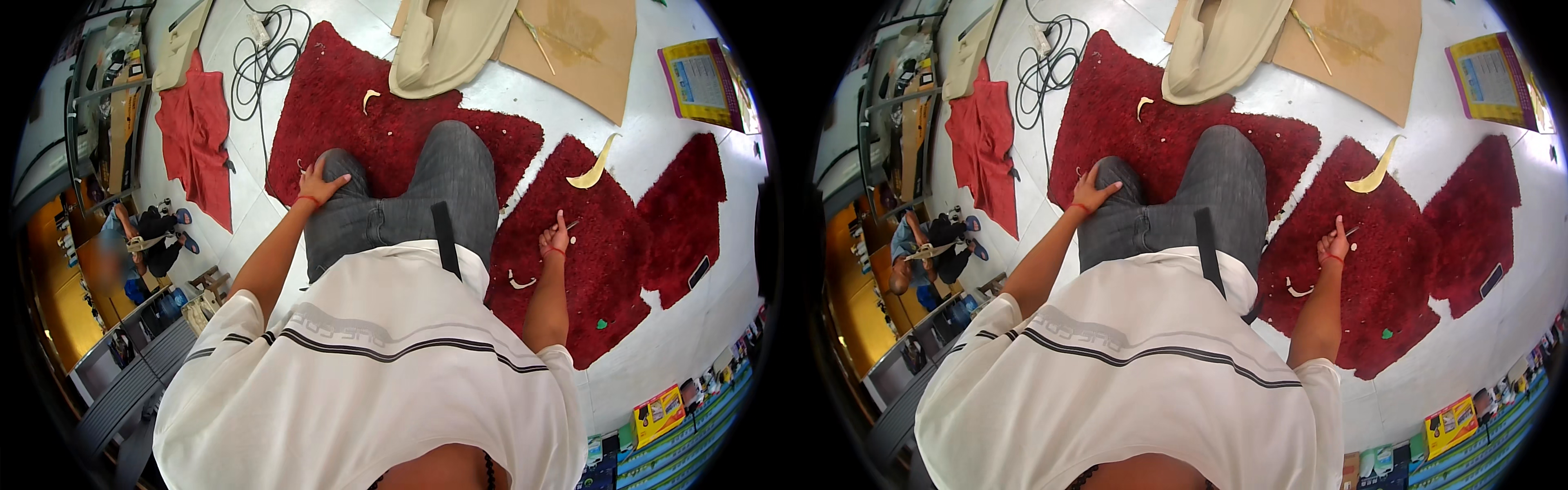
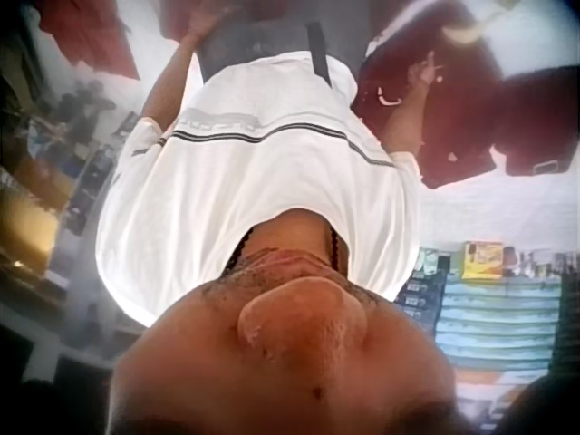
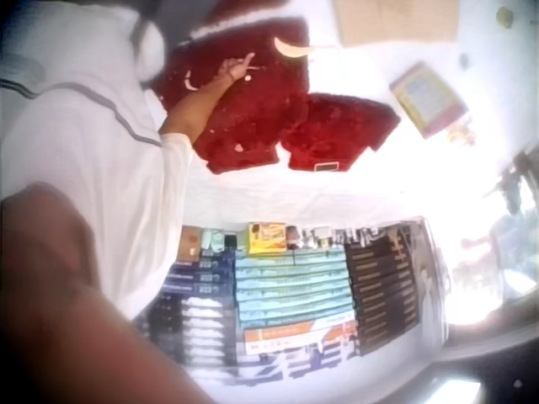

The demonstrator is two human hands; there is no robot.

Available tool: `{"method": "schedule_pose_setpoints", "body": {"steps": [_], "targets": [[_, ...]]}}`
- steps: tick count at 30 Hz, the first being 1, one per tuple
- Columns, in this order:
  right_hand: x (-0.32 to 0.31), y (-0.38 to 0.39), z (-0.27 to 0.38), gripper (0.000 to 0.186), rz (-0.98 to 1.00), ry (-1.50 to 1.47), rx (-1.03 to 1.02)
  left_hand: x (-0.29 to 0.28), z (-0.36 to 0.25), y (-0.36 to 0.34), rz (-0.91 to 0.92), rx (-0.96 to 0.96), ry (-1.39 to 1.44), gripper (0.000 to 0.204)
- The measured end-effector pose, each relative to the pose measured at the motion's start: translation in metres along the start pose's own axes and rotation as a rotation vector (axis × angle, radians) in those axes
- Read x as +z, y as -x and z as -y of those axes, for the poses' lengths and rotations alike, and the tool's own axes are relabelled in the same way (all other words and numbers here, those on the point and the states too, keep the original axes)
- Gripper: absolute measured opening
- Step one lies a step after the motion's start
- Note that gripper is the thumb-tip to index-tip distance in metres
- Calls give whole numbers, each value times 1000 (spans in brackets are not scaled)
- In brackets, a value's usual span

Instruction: The person sits on the floor and works on a beige car door panel. They handle the panel, flip it over, and use a small knife to scrape and remove material from the edges and surface.

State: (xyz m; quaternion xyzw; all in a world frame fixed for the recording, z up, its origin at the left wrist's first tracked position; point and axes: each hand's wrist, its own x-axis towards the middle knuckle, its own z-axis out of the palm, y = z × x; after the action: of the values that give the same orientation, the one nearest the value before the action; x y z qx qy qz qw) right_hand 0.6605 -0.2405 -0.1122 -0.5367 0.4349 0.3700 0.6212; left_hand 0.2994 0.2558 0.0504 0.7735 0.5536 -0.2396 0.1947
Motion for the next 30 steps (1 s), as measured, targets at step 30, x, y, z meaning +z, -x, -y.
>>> {"method": "schedule_pose_setpoints", "body": {"steps": [30], "targets": [[4,-3,4,54,-59,-18,44,-10,-195,-138,-402,786,95,103]]}}
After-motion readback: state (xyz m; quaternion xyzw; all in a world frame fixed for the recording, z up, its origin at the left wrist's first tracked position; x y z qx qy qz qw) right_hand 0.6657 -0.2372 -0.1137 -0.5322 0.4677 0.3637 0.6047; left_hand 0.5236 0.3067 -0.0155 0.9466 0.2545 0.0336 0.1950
